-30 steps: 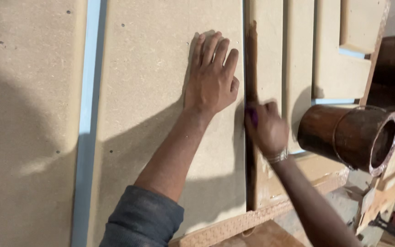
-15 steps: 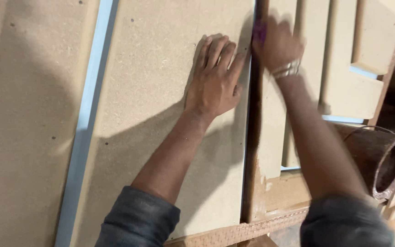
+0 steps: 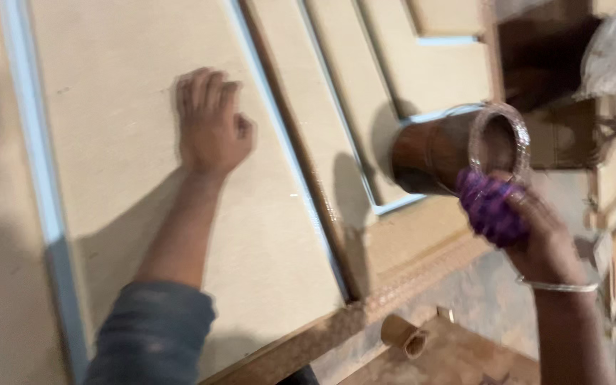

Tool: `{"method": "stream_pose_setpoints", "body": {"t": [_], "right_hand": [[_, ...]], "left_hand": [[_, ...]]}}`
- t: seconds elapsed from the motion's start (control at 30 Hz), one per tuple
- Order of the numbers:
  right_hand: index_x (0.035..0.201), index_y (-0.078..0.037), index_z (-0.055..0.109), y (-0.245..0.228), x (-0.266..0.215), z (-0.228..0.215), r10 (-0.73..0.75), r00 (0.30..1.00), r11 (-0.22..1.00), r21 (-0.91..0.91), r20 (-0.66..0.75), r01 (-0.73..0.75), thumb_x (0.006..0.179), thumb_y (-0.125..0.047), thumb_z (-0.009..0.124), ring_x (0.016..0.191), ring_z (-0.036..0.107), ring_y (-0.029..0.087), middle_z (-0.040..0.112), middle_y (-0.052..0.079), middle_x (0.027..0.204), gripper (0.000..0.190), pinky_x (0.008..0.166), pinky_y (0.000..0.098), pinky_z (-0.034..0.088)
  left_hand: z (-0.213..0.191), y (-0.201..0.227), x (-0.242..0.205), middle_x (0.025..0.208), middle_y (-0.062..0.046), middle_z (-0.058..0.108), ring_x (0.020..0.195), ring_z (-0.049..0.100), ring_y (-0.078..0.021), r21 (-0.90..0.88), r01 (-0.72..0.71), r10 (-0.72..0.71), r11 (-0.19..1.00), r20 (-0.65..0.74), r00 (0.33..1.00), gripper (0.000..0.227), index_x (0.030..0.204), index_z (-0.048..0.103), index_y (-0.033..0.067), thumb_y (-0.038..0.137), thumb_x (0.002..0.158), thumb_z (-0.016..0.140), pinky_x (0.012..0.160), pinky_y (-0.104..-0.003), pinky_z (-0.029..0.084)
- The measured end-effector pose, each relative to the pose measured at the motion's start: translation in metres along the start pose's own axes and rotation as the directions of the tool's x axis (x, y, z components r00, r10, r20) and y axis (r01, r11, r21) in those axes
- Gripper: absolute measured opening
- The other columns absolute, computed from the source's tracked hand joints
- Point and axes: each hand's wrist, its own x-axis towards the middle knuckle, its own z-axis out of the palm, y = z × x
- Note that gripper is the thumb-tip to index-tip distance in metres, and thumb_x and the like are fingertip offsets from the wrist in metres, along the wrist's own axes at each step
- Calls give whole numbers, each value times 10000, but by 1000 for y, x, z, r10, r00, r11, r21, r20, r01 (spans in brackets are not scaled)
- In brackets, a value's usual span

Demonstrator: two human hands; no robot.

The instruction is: The person applies a dark liquid finish to a light-colored wooden structure using a purple cloth. They repeatedly dip the cloth into a container and wipe the surface, covering various sections of the wood.

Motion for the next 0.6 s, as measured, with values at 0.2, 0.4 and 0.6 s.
{"method": "stream_pose_setpoints", "body": {"t": [0.2,0.4,0.6], "right_hand": [[1391,-4,590,-25,79,-52,-288,955,412,-890,75,195,916,-64,596,1050,673,342,678,242,1198,479,900,425,558],[1417,-7,587,32,185,-40,-35,960,-63,-959,277,275,919,-66,623,1017,694,357,705,276,1171,503,888,424,562],[1503,-69,542,-15,161,-87,170,943,371,-905,287,208,930,-53,589,984,734,298,720,240,1169,574,874,370,595]], "left_hand": [[3,8,-1,1434,-203,582,1461,429,-355,134,-18,9,991,68,998,388,1248,628,-7,104,878,656,1305,-577,200],[11,1,-4,1463,-212,565,1481,401,-358,163,-64,55,985,64,996,421,1287,615,-21,110,887,634,1309,-572,187],[13,2,-4,1477,-218,549,1486,384,-366,170,-42,25,985,97,995,464,1340,620,-8,106,890,624,1295,-587,188]]}}
